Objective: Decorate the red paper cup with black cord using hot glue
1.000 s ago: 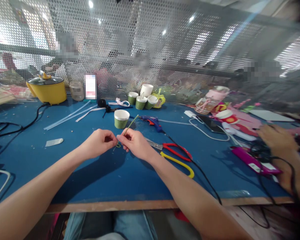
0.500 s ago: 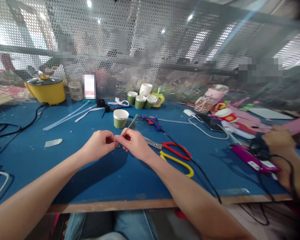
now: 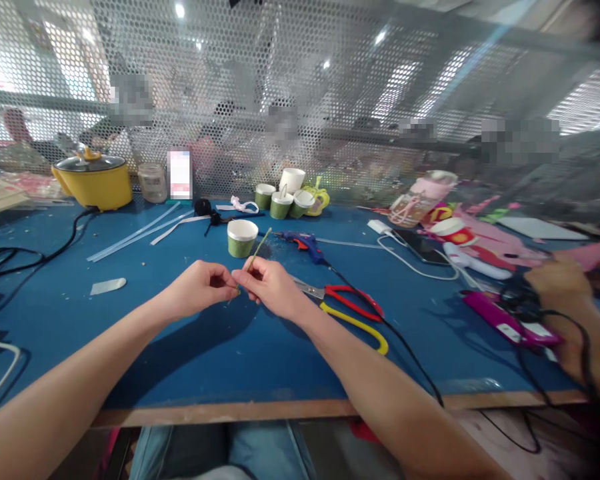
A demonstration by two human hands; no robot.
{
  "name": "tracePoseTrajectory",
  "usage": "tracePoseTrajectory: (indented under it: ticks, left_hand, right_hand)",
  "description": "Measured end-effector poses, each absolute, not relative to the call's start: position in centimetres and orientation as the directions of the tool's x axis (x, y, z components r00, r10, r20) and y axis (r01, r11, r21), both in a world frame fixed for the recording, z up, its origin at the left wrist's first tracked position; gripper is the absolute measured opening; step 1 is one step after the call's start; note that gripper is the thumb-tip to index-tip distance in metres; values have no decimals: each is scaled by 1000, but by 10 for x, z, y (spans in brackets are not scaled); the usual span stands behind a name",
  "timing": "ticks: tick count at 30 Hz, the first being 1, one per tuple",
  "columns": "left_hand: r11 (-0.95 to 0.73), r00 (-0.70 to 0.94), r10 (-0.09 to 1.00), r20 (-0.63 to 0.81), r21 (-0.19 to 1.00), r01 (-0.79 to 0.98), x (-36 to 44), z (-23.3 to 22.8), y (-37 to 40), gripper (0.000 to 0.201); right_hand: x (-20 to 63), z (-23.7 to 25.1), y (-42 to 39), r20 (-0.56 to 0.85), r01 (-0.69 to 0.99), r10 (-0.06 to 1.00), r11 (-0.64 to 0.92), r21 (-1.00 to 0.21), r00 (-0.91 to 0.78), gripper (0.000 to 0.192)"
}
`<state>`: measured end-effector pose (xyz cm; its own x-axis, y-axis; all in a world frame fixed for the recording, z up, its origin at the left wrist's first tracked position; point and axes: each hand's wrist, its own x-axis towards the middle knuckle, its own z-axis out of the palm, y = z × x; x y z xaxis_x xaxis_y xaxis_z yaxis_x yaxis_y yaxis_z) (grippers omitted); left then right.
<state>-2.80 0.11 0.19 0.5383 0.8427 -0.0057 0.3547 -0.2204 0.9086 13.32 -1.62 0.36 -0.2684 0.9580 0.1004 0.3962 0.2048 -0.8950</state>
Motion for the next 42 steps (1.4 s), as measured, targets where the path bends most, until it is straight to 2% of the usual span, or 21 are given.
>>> tracePoseTrajectory:
  ticks: [11,14,19,25,32,39,42]
  left_hand:
    - [-271,521,853,19,870,411,-26,-2,0,15]
    - [-253,535,845,0,880,401,-26,-2,0,17]
    - [-191,551,833,-35,918,347,-27,-2,2,21]
    - [-221,552,834,-12,910,352,-28,-3,3,20]
    - [-268,544,839,8,876,400,-28,-2,2,17]
    - [-277,525,851,21,867,415,-26,-2,1,18]
    - [-242,533,846,1,892,383,-26,-1,1,19]
  right_hand:
    - [132,-2,-14,213,440,954,287,-851,-211,28]
    - [131,-1,-14,182,418,958,261,-870,-220,27]
    - [132,0,-15,108,266,933,207,-941,-342,20]
    - [132,-1,-15,118,390,956,220,-894,-270,23]
    - [131,-2,-15,165,451,963,247,-858,-213,28]
    - [131,-5,-14,178,426,969,236,-873,-171,34]
    - [132,-2,-15,140,346,963,216,-913,-231,28]
